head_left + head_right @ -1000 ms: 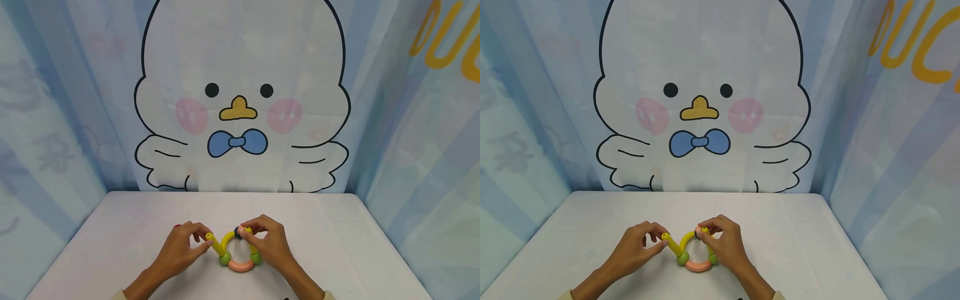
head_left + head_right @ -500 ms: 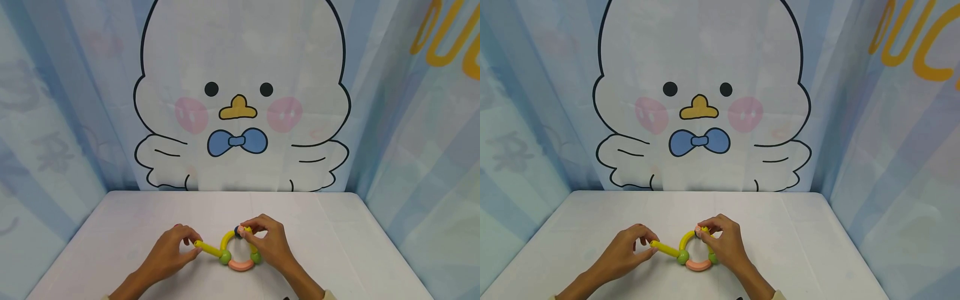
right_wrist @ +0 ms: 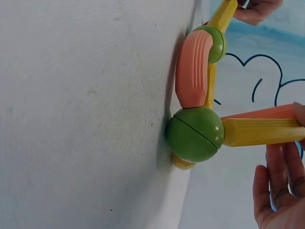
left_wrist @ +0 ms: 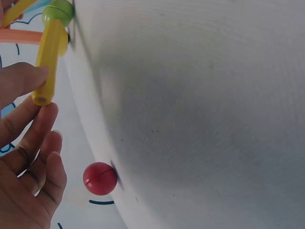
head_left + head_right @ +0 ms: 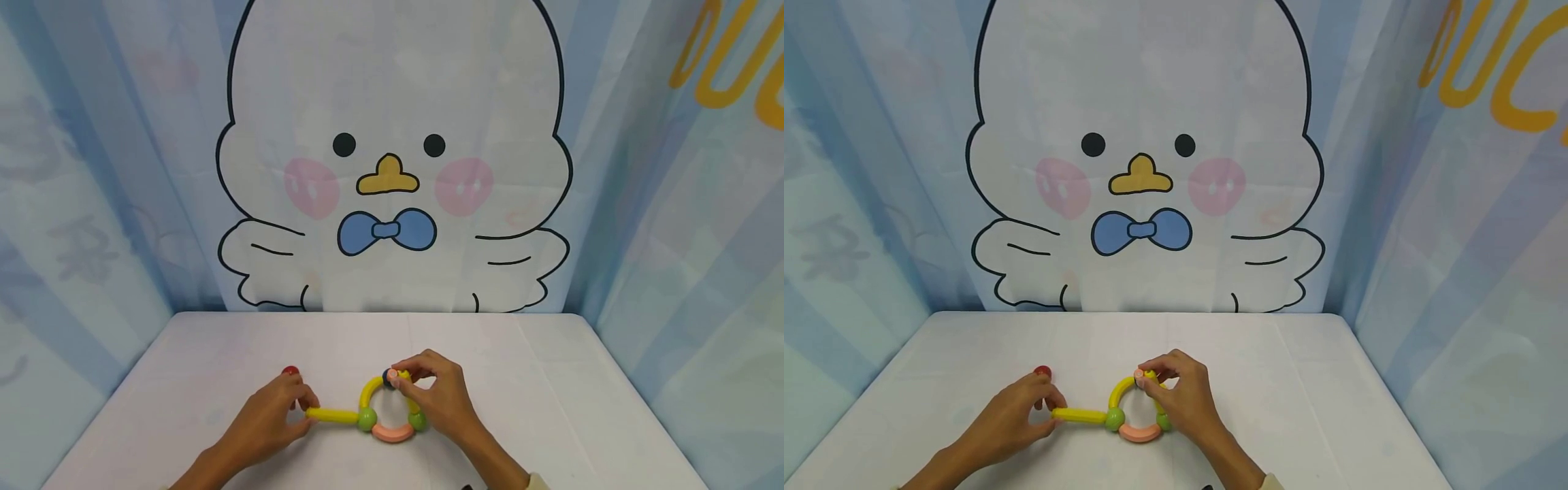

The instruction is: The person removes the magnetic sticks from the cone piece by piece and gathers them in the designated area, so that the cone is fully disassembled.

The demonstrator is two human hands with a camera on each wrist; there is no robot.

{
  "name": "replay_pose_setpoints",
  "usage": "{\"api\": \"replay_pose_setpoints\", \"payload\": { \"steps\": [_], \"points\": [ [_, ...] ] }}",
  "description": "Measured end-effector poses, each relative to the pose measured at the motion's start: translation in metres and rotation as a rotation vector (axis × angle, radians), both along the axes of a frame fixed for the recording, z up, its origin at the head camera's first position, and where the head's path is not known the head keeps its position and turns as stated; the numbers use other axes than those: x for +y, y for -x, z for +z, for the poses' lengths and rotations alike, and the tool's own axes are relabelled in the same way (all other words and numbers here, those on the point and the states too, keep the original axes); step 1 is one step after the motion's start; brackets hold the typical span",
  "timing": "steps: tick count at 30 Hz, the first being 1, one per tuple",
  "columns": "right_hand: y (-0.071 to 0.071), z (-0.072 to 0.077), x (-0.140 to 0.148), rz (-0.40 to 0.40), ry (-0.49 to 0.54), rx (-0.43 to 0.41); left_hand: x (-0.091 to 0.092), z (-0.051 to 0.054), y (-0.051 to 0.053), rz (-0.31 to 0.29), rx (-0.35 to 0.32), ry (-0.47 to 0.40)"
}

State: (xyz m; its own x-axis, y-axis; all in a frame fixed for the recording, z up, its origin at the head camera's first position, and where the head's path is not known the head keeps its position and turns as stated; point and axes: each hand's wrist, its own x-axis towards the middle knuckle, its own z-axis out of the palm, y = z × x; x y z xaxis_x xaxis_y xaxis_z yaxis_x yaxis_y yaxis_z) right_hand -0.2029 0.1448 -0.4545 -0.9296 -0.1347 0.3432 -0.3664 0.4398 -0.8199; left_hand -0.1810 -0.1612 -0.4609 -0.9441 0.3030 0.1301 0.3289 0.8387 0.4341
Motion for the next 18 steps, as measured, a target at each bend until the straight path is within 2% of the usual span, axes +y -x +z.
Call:
{"api": "replay_pose_setpoints", "payload": {
  "steps": [8,13,18],
  "points": [
    [0.0012,-0.0004,0.0001,0.004,-0.002,0.0,0.0023,-0.0039,0.0037,0.018,-0.055,0.062],
    [0.0021,-0.0019,0.0005,0.012,-0.003,0.004,0.0038,-0.0057,0.0073,0.025,-0.124,0.067],
    [0.0023,-0.0025,0.0011,0.017,-0.003,0.013,0.0048,-0.0088,0.0101,0.023,-0.162,0.074]
  ]
}}
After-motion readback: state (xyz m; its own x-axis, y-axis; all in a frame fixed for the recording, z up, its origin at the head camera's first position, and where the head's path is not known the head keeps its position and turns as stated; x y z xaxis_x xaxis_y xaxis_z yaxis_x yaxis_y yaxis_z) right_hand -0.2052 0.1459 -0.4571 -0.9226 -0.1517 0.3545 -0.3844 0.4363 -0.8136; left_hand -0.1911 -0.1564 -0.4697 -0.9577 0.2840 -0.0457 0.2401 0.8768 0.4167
